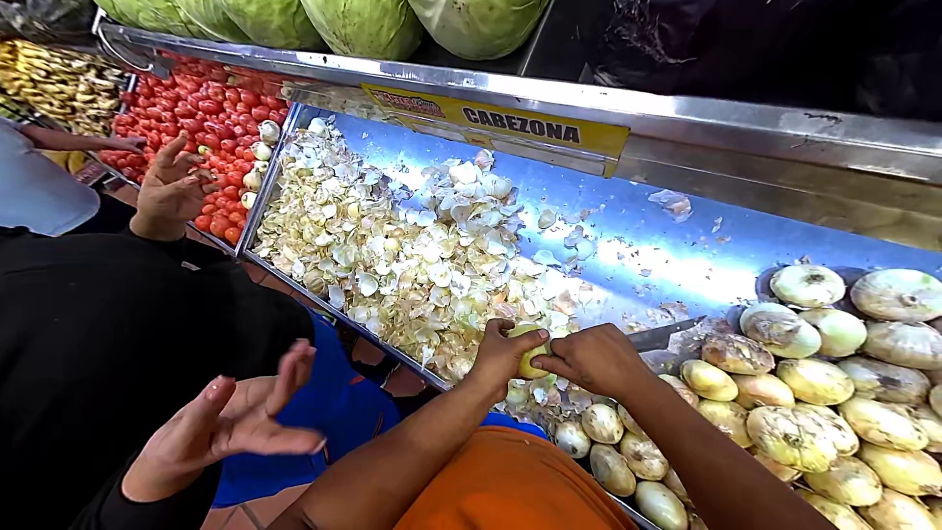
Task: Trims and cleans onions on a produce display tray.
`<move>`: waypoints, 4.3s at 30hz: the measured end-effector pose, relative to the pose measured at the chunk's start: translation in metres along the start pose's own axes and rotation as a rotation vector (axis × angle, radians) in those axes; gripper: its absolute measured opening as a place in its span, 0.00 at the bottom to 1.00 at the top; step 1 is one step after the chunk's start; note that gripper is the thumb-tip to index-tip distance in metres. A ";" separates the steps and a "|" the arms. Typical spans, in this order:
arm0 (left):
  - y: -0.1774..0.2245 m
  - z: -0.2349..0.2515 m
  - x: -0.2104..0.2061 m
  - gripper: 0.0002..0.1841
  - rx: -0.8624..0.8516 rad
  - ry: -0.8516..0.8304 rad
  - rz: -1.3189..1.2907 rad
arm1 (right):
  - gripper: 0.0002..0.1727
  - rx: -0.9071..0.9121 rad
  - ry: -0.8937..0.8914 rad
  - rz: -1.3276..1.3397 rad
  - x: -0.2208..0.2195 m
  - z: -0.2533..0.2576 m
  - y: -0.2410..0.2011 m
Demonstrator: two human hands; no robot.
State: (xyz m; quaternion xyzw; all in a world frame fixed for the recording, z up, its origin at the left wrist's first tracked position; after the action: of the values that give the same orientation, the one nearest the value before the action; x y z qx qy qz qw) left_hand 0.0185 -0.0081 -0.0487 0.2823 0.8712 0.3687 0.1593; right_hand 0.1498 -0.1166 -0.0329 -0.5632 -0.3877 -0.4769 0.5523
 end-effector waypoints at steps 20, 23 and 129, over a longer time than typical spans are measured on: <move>0.004 0.053 0.024 0.34 0.119 0.084 -0.119 | 0.23 -0.240 -0.389 0.060 -0.013 -0.028 -0.020; 0.013 0.034 0.023 0.34 0.123 -0.064 -0.118 | 0.22 -0.390 -0.521 0.143 -0.016 -0.034 0.006; 0.027 0.026 0.001 0.33 0.242 -0.196 -0.162 | 0.38 0.007 -0.358 0.111 -0.012 -0.028 -0.012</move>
State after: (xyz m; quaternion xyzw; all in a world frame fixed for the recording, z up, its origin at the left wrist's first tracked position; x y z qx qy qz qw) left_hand 0.0407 0.0217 -0.0466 0.2632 0.9093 0.2178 0.2376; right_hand 0.1326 -0.1421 -0.0434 -0.6578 -0.4499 -0.3366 0.5016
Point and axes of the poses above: each hand's wrist, its own z-axis towards the middle knuckle, its own x-axis out of the back of the hand, y = z × x, the point moved 4 cm from there along z, towards the middle knuckle, and after that the axes turned 3 degrees about y, right-handed, at the moved point
